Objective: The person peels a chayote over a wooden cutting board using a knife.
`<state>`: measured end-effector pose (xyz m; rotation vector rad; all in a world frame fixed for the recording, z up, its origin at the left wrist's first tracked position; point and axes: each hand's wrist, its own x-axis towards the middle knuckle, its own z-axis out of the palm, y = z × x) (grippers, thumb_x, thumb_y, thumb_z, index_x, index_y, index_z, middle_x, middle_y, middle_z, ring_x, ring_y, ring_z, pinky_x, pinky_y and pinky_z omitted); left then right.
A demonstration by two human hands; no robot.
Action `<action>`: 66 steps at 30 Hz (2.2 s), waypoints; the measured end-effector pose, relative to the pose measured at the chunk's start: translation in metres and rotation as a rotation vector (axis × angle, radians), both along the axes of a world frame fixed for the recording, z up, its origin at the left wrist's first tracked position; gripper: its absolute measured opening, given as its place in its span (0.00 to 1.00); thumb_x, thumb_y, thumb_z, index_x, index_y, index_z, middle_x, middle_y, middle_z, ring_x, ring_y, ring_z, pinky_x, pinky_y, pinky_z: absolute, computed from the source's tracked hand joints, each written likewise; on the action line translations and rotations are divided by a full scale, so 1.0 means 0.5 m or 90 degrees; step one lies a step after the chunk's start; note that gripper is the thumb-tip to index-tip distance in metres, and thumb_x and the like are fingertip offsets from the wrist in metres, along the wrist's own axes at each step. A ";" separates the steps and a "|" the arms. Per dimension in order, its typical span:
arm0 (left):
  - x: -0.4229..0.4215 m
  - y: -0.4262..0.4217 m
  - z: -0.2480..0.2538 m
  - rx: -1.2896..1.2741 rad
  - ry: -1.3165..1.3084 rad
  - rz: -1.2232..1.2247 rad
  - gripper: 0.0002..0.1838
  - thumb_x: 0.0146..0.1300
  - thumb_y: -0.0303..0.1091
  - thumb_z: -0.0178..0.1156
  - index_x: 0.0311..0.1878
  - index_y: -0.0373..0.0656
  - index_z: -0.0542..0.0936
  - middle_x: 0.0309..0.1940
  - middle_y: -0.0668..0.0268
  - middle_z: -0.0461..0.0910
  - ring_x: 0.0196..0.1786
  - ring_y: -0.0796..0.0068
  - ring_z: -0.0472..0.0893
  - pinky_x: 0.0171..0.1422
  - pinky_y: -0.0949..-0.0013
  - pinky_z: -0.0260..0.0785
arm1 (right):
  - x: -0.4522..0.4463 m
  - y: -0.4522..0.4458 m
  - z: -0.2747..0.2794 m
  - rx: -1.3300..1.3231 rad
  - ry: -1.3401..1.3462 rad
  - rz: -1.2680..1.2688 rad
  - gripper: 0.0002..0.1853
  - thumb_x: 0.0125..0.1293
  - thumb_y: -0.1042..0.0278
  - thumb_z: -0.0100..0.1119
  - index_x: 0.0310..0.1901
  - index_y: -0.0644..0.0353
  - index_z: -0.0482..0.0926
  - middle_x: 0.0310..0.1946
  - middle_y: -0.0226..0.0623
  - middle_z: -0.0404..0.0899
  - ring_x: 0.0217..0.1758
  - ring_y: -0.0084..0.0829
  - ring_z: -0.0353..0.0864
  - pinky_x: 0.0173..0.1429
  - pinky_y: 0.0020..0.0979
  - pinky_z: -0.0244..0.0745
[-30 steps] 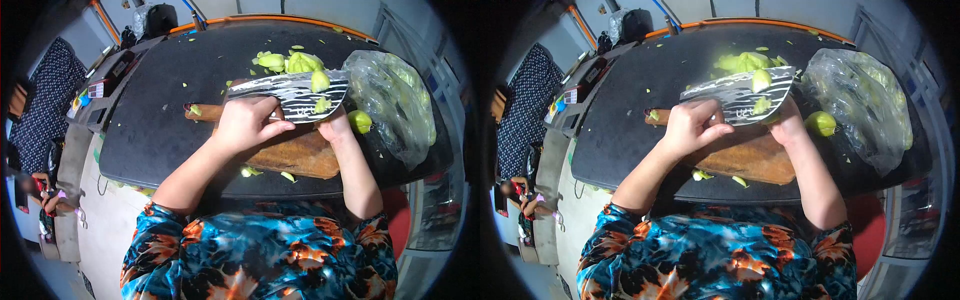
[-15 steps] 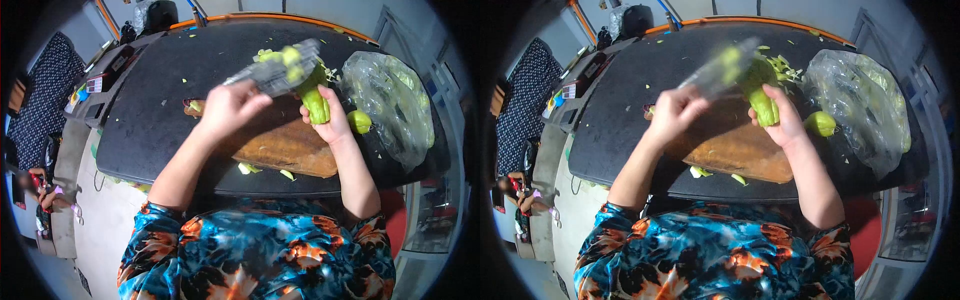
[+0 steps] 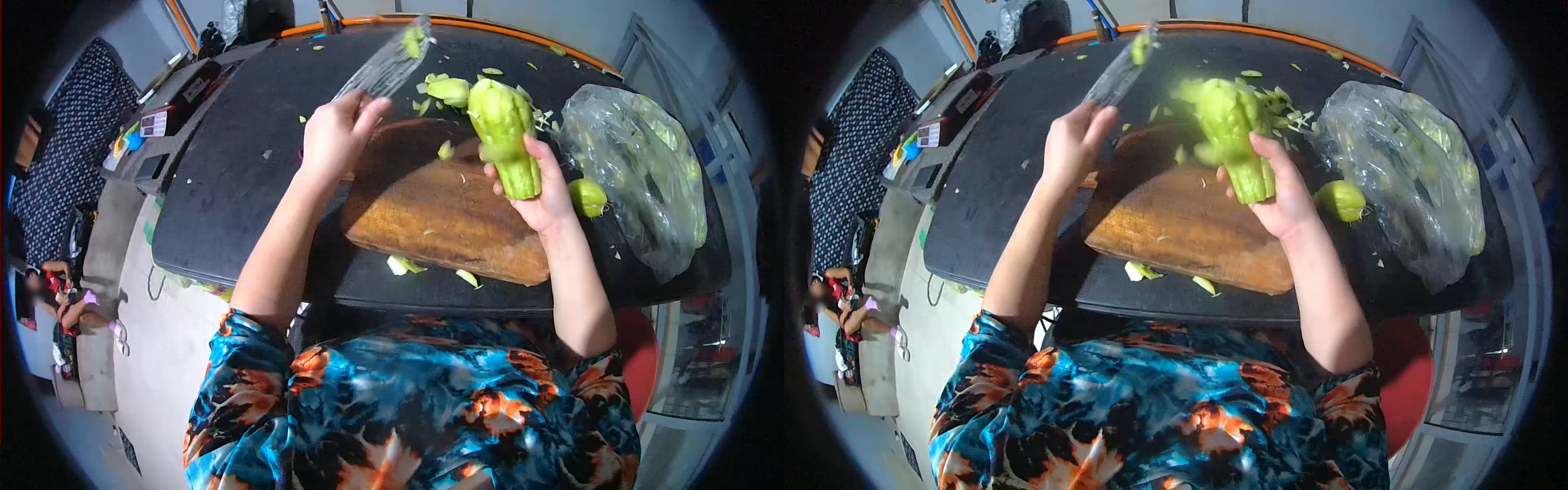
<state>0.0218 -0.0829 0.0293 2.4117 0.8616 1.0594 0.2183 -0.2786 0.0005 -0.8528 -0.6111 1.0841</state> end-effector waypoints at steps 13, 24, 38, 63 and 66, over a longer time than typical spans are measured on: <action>0.031 -0.112 -0.016 0.123 0.073 -0.290 0.24 0.57 0.57 0.64 0.27 0.43 0.79 0.20 0.58 0.78 0.26 0.55 0.81 0.32 0.59 0.72 | 0.062 0.012 -0.077 0.014 0.057 0.054 0.22 0.66 0.53 0.59 0.58 0.53 0.72 0.50 0.37 0.78 0.50 0.36 0.79 0.44 0.41 0.76; 0.034 -0.040 -0.027 0.099 0.075 -0.074 0.24 0.61 0.58 0.60 0.35 0.44 0.83 0.25 0.53 0.81 0.32 0.50 0.83 0.37 0.55 0.74 | 0.005 -0.003 -0.005 0.018 -0.109 0.094 0.26 0.59 0.65 0.59 0.58 0.64 0.70 0.49 0.45 0.77 0.39 0.32 0.79 0.36 0.32 0.75; 0.033 -0.112 -0.021 0.115 0.047 -0.304 0.22 0.58 0.54 0.65 0.27 0.42 0.76 0.18 0.60 0.73 0.23 0.58 0.76 0.30 0.62 0.69 | 0.032 0.014 -0.059 0.074 -0.002 -0.056 0.23 0.67 0.61 0.58 0.60 0.59 0.71 0.54 0.38 0.78 0.56 0.33 0.78 0.61 0.40 0.74; 0.028 -0.068 -0.004 -0.020 0.023 -0.103 0.23 0.64 0.55 0.59 0.36 0.41 0.81 0.25 0.55 0.81 0.33 0.52 0.83 0.39 0.57 0.73 | 0.048 0.000 0.017 0.147 -0.580 -0.279 0.36 0.52 0.71 0.72 0.63 0.62 0.66 0.56 0.38 0.73 0.62 0.32 0.73 0.65 0.34 0.68; 0.026 -0.075 -0.004 0.044 0.112 -0.094 0.25 0.60 0.59 0.61 0.36 0.42 0.82 0.25 0.58 0.82 0.33 0.53 0.83 0.39 0.56 0.75 | 0.056 -0.002 0.013 0.184 -0.568 -0.297 0.40 0.49 0.78 0.73 0.65 0.59 0.65 0.59 0.36 0.72 0.65 0.30 0.69 0.69 0.34 0.64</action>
